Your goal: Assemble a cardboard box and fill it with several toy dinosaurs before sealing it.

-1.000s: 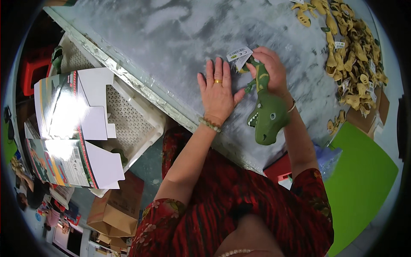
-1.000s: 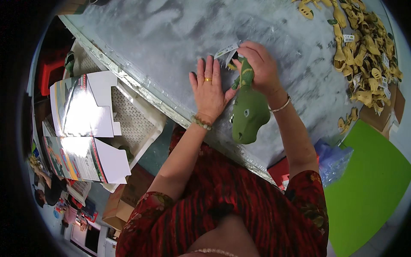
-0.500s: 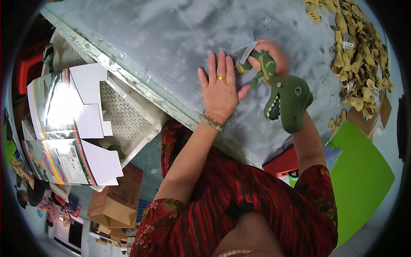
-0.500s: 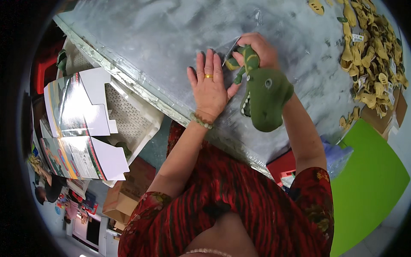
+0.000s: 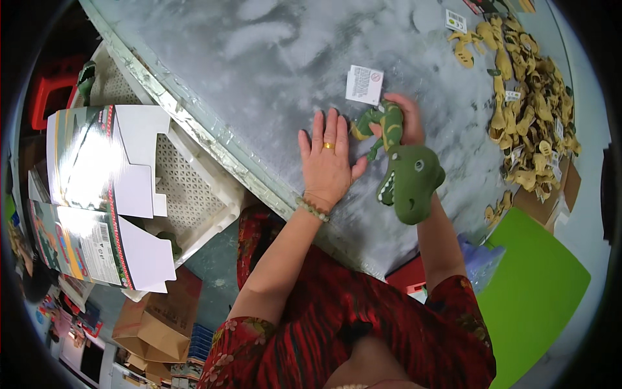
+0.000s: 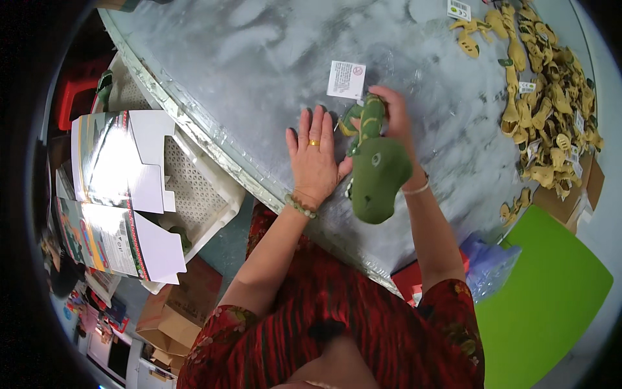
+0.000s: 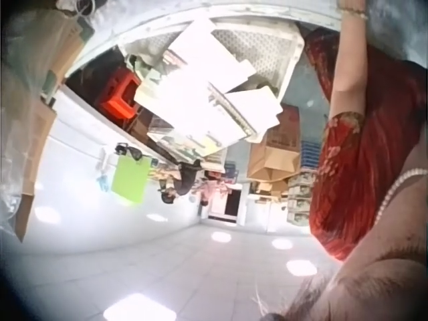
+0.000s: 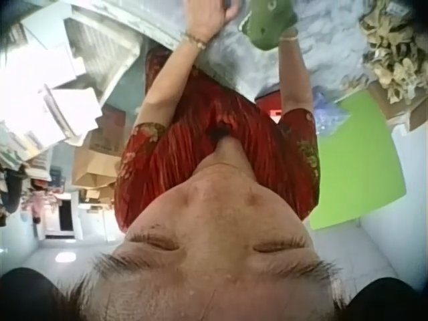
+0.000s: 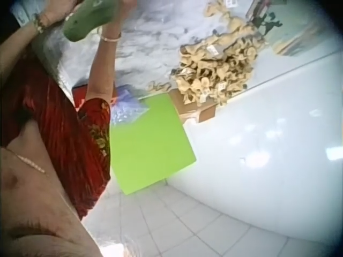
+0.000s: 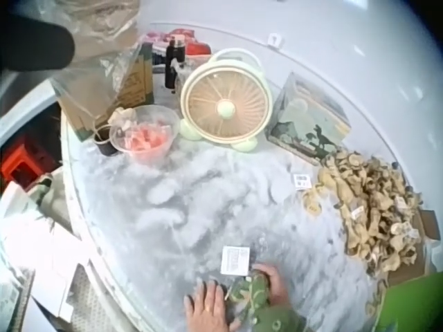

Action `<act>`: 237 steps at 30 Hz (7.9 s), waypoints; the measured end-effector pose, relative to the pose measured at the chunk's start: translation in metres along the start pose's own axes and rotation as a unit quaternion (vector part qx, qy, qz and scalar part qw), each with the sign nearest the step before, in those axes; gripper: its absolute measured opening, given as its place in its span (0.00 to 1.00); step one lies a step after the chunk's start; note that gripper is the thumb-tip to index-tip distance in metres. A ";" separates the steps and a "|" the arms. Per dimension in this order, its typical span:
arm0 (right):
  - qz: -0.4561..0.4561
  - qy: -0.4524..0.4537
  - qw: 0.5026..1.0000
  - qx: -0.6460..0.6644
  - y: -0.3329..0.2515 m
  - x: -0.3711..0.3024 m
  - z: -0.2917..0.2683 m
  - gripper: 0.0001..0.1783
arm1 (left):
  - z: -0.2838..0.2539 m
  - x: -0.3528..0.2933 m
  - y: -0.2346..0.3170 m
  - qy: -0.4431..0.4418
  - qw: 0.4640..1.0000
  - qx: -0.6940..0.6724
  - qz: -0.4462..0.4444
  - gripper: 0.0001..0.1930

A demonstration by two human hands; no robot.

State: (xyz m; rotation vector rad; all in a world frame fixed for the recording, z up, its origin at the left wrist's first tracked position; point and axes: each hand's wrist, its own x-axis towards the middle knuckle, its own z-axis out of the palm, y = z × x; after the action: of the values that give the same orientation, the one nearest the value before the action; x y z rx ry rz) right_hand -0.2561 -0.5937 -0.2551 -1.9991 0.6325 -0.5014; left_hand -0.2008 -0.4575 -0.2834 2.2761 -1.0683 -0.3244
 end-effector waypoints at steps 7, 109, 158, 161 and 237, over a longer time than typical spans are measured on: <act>-0.159 -0.076 0.955 -0.239 -0.026 -0.004 -0.029 0.36 | -0.006 0.001 -0.001 -0.028 0.999 0.002 -0.016 0.39; -0.204 0.143 0.968 -0.038 -0.007 0.060 -0.044 0.12 | -0.027 0.005 -0.019 -0.064 0.995 -0.027 0.066 0.49; -0.120 0.057 0.983 -0.126 -0.008 0.051 -0.035 0.23 | -0.010 0.015 0.002 -0.049 0.999 -0.001 0.005 0.47; -0.100 -0.004 0.991 -0.089 -0.001 0.043 -0.041 0.26 | -0.012 0.014 0.003 -0.043 0.999 0.019 0.017 0.46; 0.170 0.238 0.812 -0.505 0.131 0.024 -0.270 0.12 | -0.053 -0.065 -0.006 -0.084 0.981 -0.136 0.108 0.14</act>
State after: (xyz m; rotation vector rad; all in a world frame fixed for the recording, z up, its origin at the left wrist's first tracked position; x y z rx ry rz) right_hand -0.4242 -0.8436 -0.2418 -2.6382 1.8382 -0.4872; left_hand -0.2151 -0.3830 -0.2468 1.8981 -1.2609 -0.5452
